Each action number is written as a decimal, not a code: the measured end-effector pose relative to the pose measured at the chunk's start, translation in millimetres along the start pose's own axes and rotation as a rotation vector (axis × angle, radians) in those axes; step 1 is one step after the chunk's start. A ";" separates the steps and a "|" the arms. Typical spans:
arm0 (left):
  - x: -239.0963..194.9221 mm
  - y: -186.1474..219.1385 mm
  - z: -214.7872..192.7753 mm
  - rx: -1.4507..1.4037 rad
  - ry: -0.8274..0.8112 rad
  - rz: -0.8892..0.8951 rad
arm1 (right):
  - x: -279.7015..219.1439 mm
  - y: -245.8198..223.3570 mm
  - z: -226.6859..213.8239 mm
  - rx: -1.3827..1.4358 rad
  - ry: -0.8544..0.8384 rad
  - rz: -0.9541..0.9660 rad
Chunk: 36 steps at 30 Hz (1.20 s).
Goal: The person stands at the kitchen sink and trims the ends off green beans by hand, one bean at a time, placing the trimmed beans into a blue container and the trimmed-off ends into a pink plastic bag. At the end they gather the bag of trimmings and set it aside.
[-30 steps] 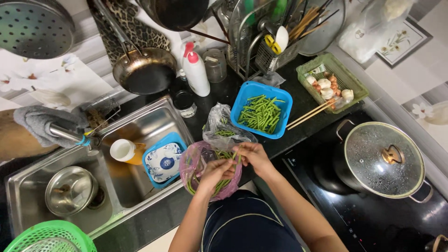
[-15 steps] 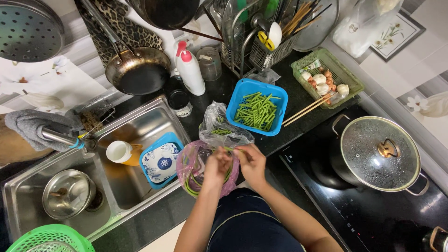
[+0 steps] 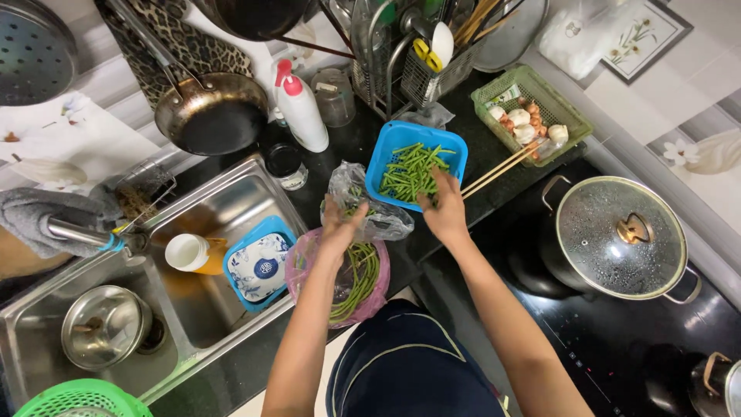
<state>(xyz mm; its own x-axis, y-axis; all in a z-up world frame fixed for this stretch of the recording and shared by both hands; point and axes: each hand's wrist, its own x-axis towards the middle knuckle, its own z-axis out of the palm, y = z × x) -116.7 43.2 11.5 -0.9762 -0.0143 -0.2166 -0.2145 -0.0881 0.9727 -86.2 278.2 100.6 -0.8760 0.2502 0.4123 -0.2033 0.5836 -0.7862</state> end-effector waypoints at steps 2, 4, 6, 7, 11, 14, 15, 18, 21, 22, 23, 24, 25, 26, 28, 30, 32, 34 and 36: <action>-20.2 16.6 -5.9 0.105 0.007 0.034 | -20.3 1.6 3.4 -0.074 -0.020 -0.074; -42.2 27.3 -17.3 0.244 0.011 -0.031 | -48.5 7.3 13.7 -0.001 -0.347 0.155; -59.2 -16.4 -34.3 0.370 -0.016 0.036 | -82.2 16.6 32.0 0.083 -0.406 0.124; -67.5 -36.9 -43.1 0.498 -0.042 0.110 | -98.4 20.5 41.3 0.167 -0.460 0.089; -111.1 -14.3 -33.0 0.894 -0.013 0.037 | -123.9 15.5 63.5 0.139 -0.677 0.196; -123.1 -23.9 -31.5 1.141 -0.076 -0.041 | -131.1 23.3 69.4 0.168 -0.686 0.299; -123.9 -35.4 -33.6 1.152 -0.088 -0.031 | -133.6 32.4 71.5 0.164 -0.692 0.295; -128.4 -61.1 -42.7 1.191 -0.112 0.006 | -140.2 53.9 75.5 0.033 -0.717 0.316; -128.3 -76.2 -52.6 1.262 -0.120 0.116 | -142.8 55.6 72.7 -0.053 -0.680 0.326; -126.4 -79.7 -54.7 1.304 -0.114 0.196 | -141.8 53.8 70.3 -0.013 -0.629 0.313; -124.5 -78.6 -58.5 1.304 -0.115 0.197 | -143.6 55.5 69.6 -0.014 -0.627 0.313; -122.0 -77.3 -63.0 1.228 -0.096 0.176 | -145.4 57.0 69.6 0.015 -0.641 0.299; -119.5 -76.0 -67.3 1.152 -0.077 0.155 | -147.2 58.5 69.5 0.044 -0.654 0.285; -118.3 -71.7 -72.9 1.154 -0.078 0.155 | -148.8 61.9 70.1 0.046 -0.652 0.286; -115.8 -62.9 -84.6 0.997 -0.097 0.140 | -152.3 68.4 71.9 0.047 -0.655 0.292; -119.5 -31.3 -88.9 0.970 -0.142 0.013 | -151.2 62.6 70.8 0.011 -0.657 0.290; -121.6 -16.7 -95.7 0.940 -0.188 -0.108 | -150.6 56.1 70.3 -0.028 -0.656 0.286; -123.5 -20.1 -106.3 0.428 -0.199 -0.137 | -152.6 48.6 71.1 -0.070 -0.630 0.289; -130.2 -8.5 -107.3 0.379 -0.161 -0.161 | -149.9 28.2 70.6 -0.022 -0.706 0.416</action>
<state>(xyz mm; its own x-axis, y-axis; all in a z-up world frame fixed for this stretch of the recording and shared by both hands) 15.7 -61.0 22.5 -0.9156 0.1273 -0.3813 -0.3320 0.2954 0.8958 8.5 202.6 -16.0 -0.9483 -0.0916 -0.3038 0.2011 0.5670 -0.7988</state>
